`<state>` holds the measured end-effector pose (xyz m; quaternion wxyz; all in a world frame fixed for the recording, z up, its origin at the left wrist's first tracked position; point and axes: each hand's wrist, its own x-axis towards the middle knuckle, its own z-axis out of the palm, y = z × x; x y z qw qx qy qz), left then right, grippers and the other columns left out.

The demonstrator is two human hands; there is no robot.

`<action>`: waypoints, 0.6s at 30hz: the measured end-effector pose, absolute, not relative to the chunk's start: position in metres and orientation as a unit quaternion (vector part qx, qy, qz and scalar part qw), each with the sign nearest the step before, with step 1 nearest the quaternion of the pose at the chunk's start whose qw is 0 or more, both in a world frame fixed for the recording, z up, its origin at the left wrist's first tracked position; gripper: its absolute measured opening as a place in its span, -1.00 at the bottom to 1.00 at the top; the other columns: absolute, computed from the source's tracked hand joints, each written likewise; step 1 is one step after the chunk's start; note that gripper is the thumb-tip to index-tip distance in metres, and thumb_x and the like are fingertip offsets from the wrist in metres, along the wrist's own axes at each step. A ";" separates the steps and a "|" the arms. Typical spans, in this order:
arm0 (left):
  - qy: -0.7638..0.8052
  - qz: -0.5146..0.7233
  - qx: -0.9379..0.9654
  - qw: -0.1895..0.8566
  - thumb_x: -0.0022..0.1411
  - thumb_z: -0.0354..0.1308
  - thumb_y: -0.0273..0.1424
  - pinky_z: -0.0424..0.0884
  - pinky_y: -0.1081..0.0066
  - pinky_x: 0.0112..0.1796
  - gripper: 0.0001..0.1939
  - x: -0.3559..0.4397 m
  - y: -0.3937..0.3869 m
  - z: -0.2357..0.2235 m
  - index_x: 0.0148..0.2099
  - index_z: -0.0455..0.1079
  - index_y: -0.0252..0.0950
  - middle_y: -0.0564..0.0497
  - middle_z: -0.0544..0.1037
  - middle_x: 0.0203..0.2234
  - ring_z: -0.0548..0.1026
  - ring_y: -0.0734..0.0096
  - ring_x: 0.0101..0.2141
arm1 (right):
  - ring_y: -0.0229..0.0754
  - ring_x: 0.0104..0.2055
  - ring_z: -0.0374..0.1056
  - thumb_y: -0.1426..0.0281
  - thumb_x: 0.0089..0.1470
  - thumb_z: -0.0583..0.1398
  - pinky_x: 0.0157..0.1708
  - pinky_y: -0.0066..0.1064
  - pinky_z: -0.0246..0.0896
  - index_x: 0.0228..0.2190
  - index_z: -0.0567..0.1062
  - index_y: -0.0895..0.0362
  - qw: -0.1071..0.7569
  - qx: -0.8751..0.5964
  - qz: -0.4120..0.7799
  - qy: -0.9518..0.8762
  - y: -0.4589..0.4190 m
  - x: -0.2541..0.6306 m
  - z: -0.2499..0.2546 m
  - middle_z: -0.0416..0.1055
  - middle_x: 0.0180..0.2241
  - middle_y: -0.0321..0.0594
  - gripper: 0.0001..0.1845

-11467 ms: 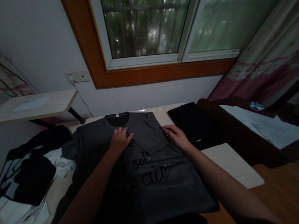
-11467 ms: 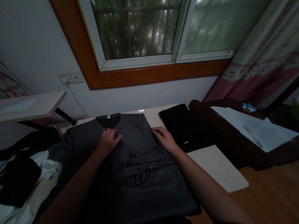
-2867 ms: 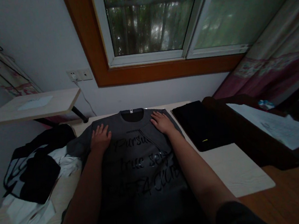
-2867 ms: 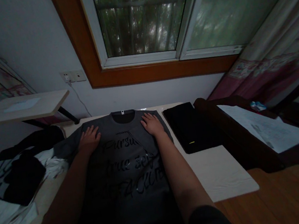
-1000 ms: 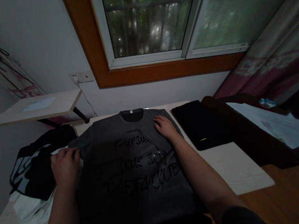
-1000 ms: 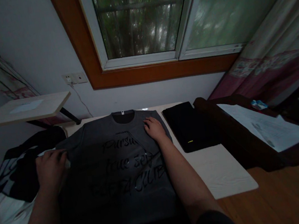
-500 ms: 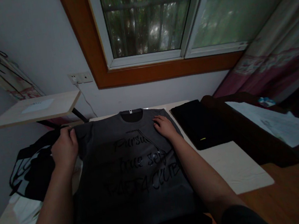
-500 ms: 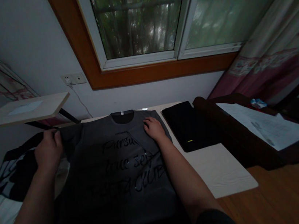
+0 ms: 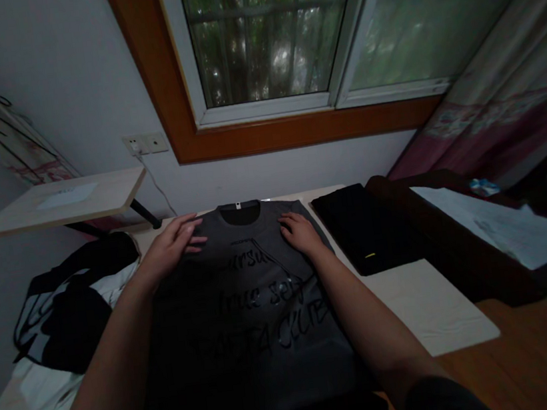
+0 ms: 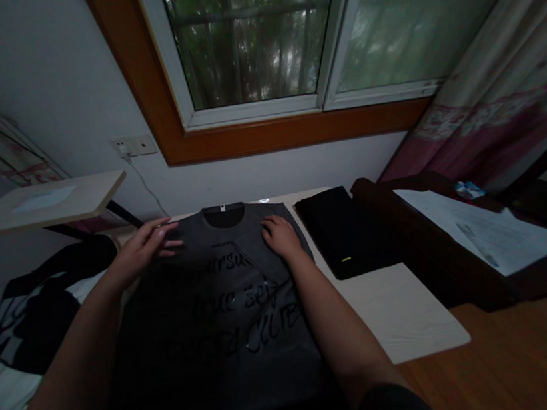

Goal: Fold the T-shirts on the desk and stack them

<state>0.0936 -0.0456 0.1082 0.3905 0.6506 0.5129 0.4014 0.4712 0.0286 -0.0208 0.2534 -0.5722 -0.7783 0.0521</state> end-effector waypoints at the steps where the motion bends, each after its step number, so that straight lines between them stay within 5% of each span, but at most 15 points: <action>1: 0.504 0.410 0.650 0.394 0.40 0.06 -0.06 0.60 0.21 -0.18 -0.46 0.091 -0.048 0.106 0.29 0.27 -0.22 -0.24 0.47 0.20 0.64 0.22 -0.13 | 0.02 0.27 0.25 0.34 0.29 0.13 0.31 -0.13 0.11 0.09 0.56 0.09 0.252 -0.573 0.053 -0.778 0.029 0.471 -0.021 0.41 0.21 -0.10 -0.60; 10: 0.577 0.288 0.757 0.107 0.34 0.09 -0.06 0.43 0.13 0.05 -0.59 0.023 -0.082 0.055 0.05 0.52 -0.17 -0.09 0.62 -0.04 0.53 0.11 -0.01 | 0.01 0.29 0.23 0.34 0.29 0.13 0.30 -0.13 0.10 0.10 0.54 0.09 0.247 -0.574 0.051 -0.779 0.027 0.470 -0.020 0.40 0.21 -0.08 -0.60; 18: 0.600 0.190 0.777 0.021 0.20 0.04 -0.40 0.27 -0.03 0.20 -0.44 -0.023 -0.137 -0.001 0.26 0.32 -0.20 -0.12 0.47 0.15 0.35 0.00 0.18 | 0.04 0.24 0.25 0.38 0.29 0.12 0.27 -0.12 0.10 0.09 0.55 0.10 0.232 -0.571 0.029 -0.787 0.018 0.461 -0.010 0.44 0.17 -0.07 -0.61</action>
